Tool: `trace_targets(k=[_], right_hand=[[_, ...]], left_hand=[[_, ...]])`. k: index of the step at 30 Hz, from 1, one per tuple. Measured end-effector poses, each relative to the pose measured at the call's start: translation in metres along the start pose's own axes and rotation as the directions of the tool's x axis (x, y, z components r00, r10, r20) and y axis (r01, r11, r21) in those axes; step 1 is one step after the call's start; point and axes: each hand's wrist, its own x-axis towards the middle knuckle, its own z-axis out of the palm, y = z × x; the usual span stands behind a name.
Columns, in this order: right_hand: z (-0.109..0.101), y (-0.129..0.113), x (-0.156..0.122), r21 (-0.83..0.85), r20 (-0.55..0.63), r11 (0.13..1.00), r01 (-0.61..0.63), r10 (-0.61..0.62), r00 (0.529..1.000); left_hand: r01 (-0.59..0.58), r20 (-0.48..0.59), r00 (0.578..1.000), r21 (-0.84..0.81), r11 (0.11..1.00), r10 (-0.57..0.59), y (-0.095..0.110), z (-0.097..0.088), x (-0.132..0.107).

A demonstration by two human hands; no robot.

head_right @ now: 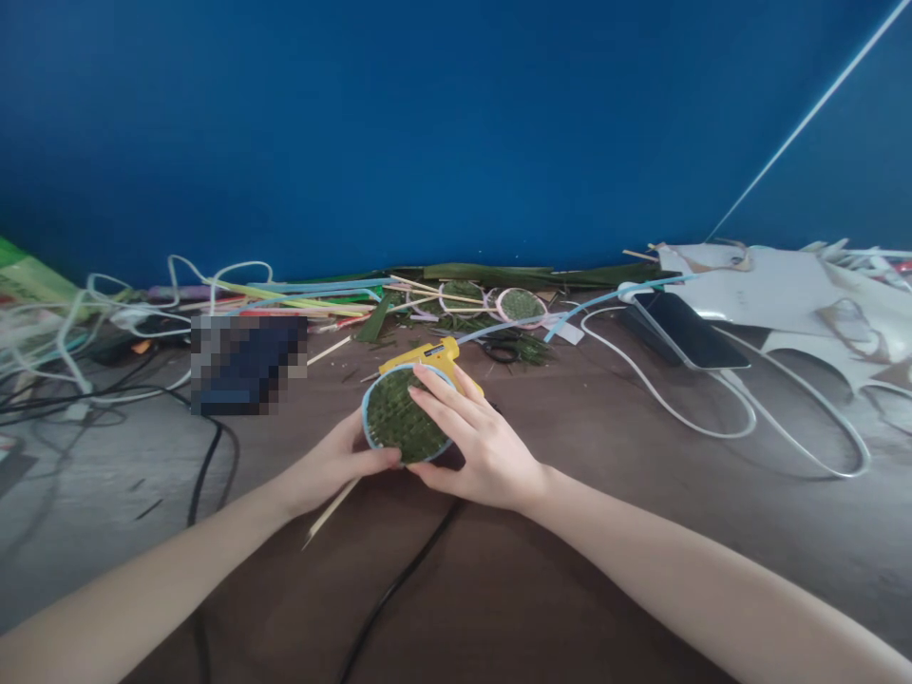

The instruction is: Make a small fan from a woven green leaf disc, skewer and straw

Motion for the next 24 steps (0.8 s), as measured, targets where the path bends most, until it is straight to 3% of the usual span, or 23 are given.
trace_targets(k=[7, 24], right_hand=[[-0.0010, -0.0012, 0.0007, 0.007, -0.026, 1.000, 0.019, -0.019, 0.999], [-0.0025, -0.0020, 0.0001, 0.027, -0.043, 0.999, 0.028, -0.027, 0.999]], left_hand=[[0.056, -0.030, 0.997, -0.365, 0.929, -0.072, -0.0040, 0.0034, 0.0036], [0.022, -0.001, 1.000, -0.453, 0.891, -0.025, -0.0024, 0.0064, 0.0076]])
